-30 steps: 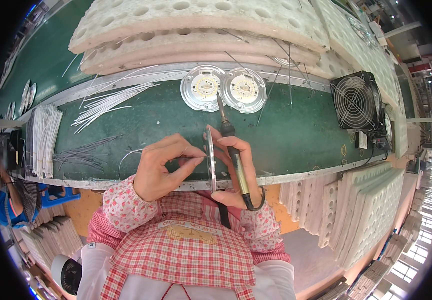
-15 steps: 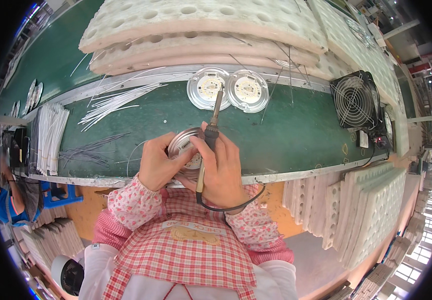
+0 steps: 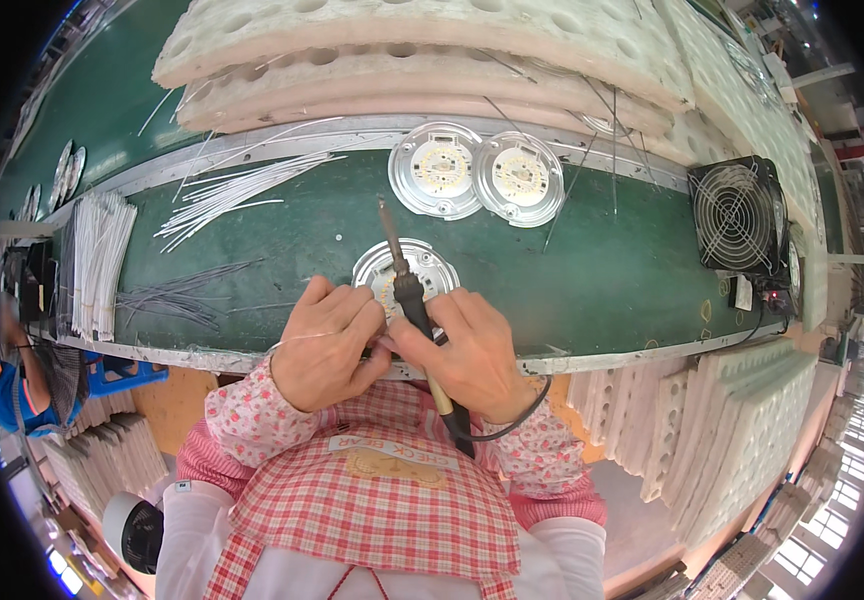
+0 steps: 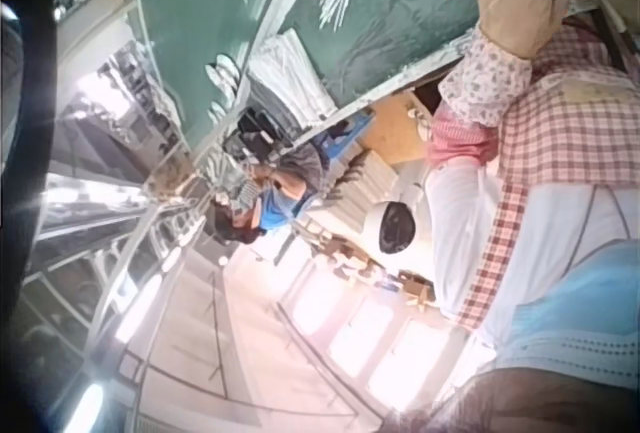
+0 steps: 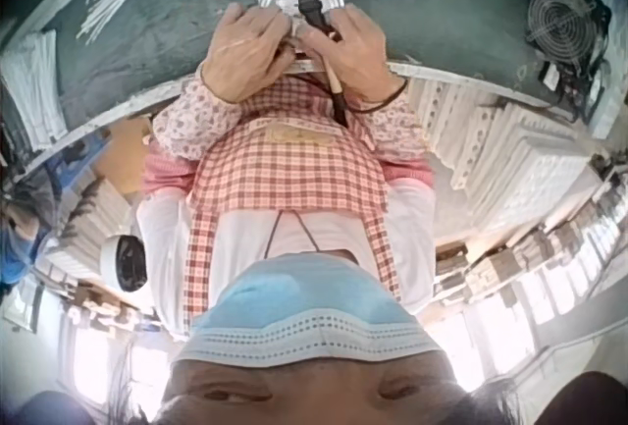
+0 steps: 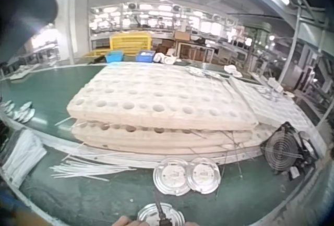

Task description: The person solders electrical wires onto circular LED light circuit boards with a soldering iron and solder wire.

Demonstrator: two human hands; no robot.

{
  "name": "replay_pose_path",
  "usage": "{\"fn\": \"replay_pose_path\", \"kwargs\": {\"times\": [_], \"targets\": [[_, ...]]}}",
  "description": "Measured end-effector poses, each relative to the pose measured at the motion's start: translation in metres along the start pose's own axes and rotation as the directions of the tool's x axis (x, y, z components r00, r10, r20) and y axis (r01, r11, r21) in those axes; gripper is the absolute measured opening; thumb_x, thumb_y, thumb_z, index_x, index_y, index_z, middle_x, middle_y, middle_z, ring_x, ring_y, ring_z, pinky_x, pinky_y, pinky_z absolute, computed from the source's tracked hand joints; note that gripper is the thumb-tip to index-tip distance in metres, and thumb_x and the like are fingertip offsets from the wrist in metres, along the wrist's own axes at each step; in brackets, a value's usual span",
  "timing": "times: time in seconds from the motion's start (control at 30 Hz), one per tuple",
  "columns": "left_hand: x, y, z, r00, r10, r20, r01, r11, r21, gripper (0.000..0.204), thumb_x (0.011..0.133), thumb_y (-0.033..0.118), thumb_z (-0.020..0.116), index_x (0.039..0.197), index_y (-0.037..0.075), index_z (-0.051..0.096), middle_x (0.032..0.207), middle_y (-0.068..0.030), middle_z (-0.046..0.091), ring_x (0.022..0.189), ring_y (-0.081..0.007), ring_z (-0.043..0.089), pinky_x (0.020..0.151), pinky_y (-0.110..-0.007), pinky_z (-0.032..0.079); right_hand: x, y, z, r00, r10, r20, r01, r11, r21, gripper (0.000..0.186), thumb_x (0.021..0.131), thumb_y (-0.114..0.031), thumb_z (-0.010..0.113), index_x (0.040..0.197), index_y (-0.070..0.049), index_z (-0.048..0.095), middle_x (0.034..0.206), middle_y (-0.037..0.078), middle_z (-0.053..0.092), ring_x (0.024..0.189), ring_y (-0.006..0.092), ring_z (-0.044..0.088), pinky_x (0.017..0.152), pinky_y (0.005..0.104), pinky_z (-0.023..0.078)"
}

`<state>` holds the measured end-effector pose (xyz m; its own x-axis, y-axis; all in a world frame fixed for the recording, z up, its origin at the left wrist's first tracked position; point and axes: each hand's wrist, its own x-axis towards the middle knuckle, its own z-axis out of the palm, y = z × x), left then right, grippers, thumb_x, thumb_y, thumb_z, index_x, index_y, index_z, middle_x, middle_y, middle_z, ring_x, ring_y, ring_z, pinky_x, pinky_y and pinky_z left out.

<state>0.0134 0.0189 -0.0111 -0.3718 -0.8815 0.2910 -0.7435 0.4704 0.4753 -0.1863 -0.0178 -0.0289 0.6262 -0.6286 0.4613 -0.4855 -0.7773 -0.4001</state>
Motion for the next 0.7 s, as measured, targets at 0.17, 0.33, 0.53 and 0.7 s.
{"fn": "replay_pose_path", "kwargs": {"times": [0.17, 0.33, 0.53, 0.7], "targets": [[-0.02, -0.016, -0.017, 0.994, -0.001, 0.109, 0.024, 0.978, -0.208, 0.016, 0.083, 0.013, 0.071, 0.077, 0.006, 0.057, 0.074, -0.006, 0.056, 0.073, -0.0255, 0.057, 0.073, -0.038, 0.039, -0.007, 0.003, -0.015, 0.997, 0.073, 0.004, -0.073, 0.993, 0.093, 0.014, 0.077, -0.019, 0.075, 0.086, -0.012, 0.066, 0.072, 0.005, 0.042, 0.064, 0.0237, 0.051, 0.053, 0.0362, 0.042], [-0.027, -0.024, -0.021, 0.97, -0.236, -0.059, 0.224, 0.962, -0.157, 0.015, 0.083, 0.01, 0.071, 0.073, 0.005, 0.06, 0.069, -0.0063, 0.056, 0.069, -0.027, 0.054, 0.079, -0.039, 0.038, -0.016, 0.01, -0.054, 0.786, 0.596, 0.164, -0.567, 0.589, 0.576, 0.018, 0.087, 0.0, 0.065, 0.105, -0.001, 0.066, 0.085, 0.012, 0.071, 0.066, 0.0137, 0.065, 0.06, 0.0273, 0.049], [-0.007, -0.017, 0.013, 0.977, -0.149, -0.153, 0.122, 0.977, -0.172, 0.009, 0.072, 0.005, 0.072, 0.073, 0.006, 0.063, 0.08, -0.0012, 0.059, 0.074, -0.0218, 0.055, 0.08, -0.038, 0.038, -0.021, 0.016, -0.044, 0.879, 0.436, 0.193, -0.461, 0.673, 0.578, 0.015, 0.087, -0.006, 0.066, 0.1, 0.001, 0.064, 0.063, 0.005, 0.065, 0.05, 0.0119, 0.06, 0.051, 0.0252, 0.044], [-0.002, -0.018, 0.022, 0.977, -0.147, -0.154, 0.122, 0.98, -0.16, 0.01, 0.072, 0.004, 0.072, 0.072, 0.007, 0.063, 0.081, -0.0019, 0.057, 0.075, -0.0224, 0.055, 0.08, -0.038, 0.038, -0.022, 0.025, -0.035, 0.911, 0.352, 0.214, -0.41, 0.73, 0.547, 0.015, 0.085, -0.005, 0.068, 0.098, 0.0, 0.065, 0.059, 0.005, 0.061, 0.047, 0.0121, 0.057, 0.048, 0.0256, 0.041]]}}
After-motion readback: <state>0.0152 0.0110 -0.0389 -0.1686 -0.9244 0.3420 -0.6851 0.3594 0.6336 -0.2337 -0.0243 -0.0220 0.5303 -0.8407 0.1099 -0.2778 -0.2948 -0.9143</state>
